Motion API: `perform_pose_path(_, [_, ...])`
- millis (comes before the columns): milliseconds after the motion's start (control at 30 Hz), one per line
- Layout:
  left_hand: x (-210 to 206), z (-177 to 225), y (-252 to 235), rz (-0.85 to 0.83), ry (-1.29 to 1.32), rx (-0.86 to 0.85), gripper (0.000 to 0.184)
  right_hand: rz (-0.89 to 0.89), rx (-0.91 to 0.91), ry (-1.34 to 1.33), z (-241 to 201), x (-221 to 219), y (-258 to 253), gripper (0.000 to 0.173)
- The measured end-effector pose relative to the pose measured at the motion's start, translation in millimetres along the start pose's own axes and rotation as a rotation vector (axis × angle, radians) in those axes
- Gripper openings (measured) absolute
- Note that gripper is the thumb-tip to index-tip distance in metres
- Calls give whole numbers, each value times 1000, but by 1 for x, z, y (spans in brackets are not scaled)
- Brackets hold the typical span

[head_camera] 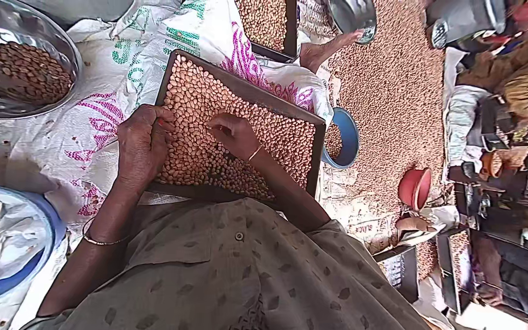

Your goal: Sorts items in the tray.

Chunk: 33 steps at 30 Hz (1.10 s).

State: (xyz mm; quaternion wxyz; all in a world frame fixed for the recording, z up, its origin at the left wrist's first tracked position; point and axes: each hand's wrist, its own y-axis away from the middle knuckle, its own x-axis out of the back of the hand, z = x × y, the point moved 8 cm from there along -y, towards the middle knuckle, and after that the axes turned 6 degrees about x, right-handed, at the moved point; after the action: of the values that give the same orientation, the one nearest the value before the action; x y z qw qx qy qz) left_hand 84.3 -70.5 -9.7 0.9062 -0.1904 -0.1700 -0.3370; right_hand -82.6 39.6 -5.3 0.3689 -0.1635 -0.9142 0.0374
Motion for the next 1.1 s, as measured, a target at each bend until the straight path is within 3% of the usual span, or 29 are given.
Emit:
perform_pose_path(100, [1,-1,0,-2,16,14,33,-34,85,340,3,-34,9,23])
perform_pose_path(233, [1,0,-1,-4,21,21,33,-75,0,377,3,-34,5,24])
perform_pose_path(367, [2,-1,0,-1,18,18,33,-83,10,408,-1,-36,4,14])
perform_pose_path(467, [1,0,-1,-1,17,11,33,-157,13,411,-4,-29,6,18])
perform_pose_path(600, [2,-1,-1,-4,19,9,33,-620,-166,418,-9,-28,20,46])
perform_pose_path(633, [2,0,-1,-6,20,10,33,-664,-174,392,-11,-26,23,50])
perform_pose_path(700, [2,0,-1,-3,20,12,33,-483,-110,231,-13,-6,21,42])
perform_pose_path(767, [2,0,-1,-1,4,18,34,55,-35,-159,-7,42,9,33])
perform_pose_path(800, [2,0,-1,-3,-5,20,34,301,-51,-385,0,66,3,40])
perform_pose_path(867, [1,0,1,-7,-12,25,34,541,-176,-655,18,89,-5,49])
perform_pose_path(933, [2,0,-1,-4,-15,18,34,464,-178,-585,17,71,-5,40])
perform_pose_path(1033, [2,-1,-1,-2,1,9,34,50,24,-258,-4,0,8,17])
perform_pose_path(1100, [1,-1,0,-11,12,6,34,-79,167,37,-7,-36,17,18])
